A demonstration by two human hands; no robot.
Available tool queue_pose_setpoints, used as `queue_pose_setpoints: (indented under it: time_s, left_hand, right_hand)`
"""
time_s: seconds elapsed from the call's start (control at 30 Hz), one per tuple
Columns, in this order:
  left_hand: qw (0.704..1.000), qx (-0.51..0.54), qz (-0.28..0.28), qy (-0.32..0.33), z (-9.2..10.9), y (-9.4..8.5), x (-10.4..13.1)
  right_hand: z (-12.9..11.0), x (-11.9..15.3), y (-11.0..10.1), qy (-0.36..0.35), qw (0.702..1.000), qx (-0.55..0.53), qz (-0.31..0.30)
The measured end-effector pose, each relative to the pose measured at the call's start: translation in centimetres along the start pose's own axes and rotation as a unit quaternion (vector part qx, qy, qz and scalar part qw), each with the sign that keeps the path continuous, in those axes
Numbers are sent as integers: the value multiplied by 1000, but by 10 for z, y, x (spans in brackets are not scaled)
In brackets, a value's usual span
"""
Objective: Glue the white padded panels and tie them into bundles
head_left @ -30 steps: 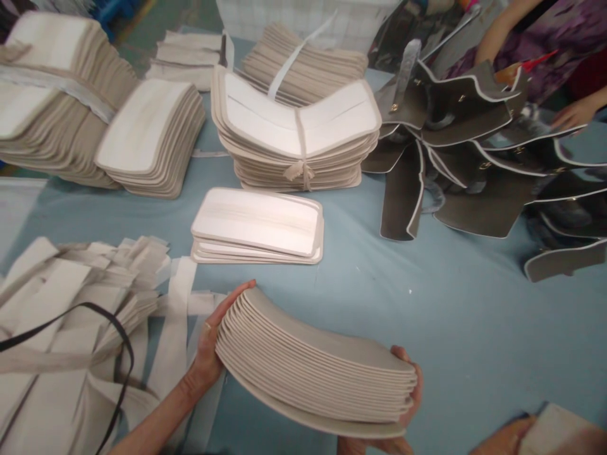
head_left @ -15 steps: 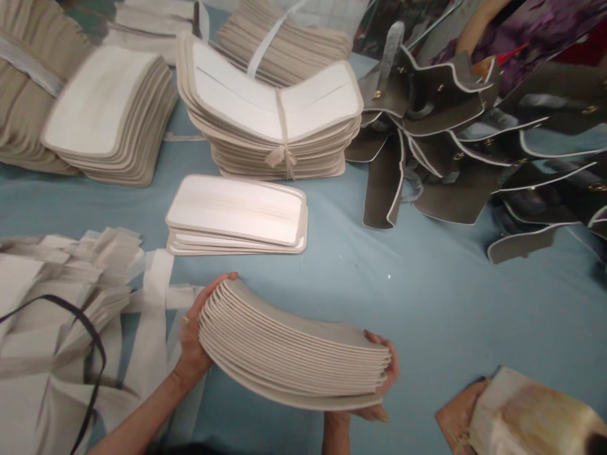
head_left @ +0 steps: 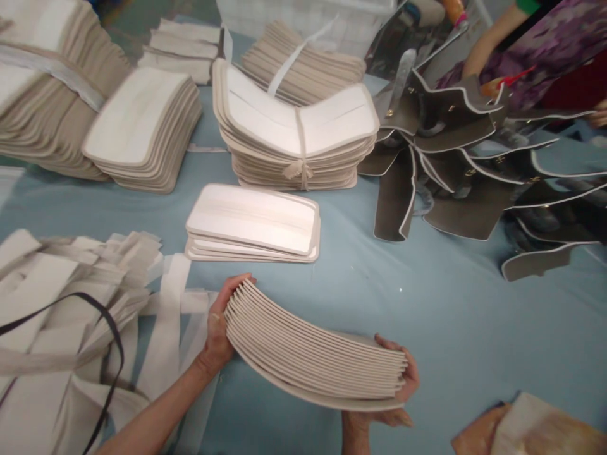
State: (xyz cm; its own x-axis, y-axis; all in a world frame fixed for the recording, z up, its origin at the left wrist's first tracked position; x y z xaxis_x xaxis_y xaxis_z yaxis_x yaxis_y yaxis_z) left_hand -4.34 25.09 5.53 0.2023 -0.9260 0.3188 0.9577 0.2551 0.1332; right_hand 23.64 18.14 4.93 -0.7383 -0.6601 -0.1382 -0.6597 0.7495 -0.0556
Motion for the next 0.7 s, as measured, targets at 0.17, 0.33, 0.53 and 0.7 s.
queue_pose_setpoints:
  time_s: [0.17, 0.33, 0.53, 0.7]
  left_hand:
    - [1000, -9, 15, -2, 4, -11, 16]
    - [999, 2, -21, 29, -5, -17, 20]
    - [999, 26, -24, 22, -13, -18, 23]
    - [999, 17, -27, -15, -17, -21, 25]
  right_hand:
    - [4, 1, -9, -2, 1000, 2, -8]
    - [3, 3, -10, -12, 999, 28, -17]
    - [6, 5, -10, -22, 1000, 8, -12]
    - [19, 9, -14, 20, 999, 38, -4]
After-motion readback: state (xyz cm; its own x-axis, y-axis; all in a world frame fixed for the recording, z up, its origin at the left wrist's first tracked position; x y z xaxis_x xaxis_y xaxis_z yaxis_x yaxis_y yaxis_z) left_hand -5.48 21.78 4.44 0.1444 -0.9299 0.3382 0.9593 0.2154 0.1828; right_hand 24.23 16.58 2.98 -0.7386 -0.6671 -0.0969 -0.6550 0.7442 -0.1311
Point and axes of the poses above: each hand's wrist, its own x-axis away from the middle knuckle, its own y-axis out of the palm, z = x × y, the point moved 3 cm from there along -x, towards the middle knuckle, and after that the axes turned 8 degrees about -z, right-handed, at the moved point
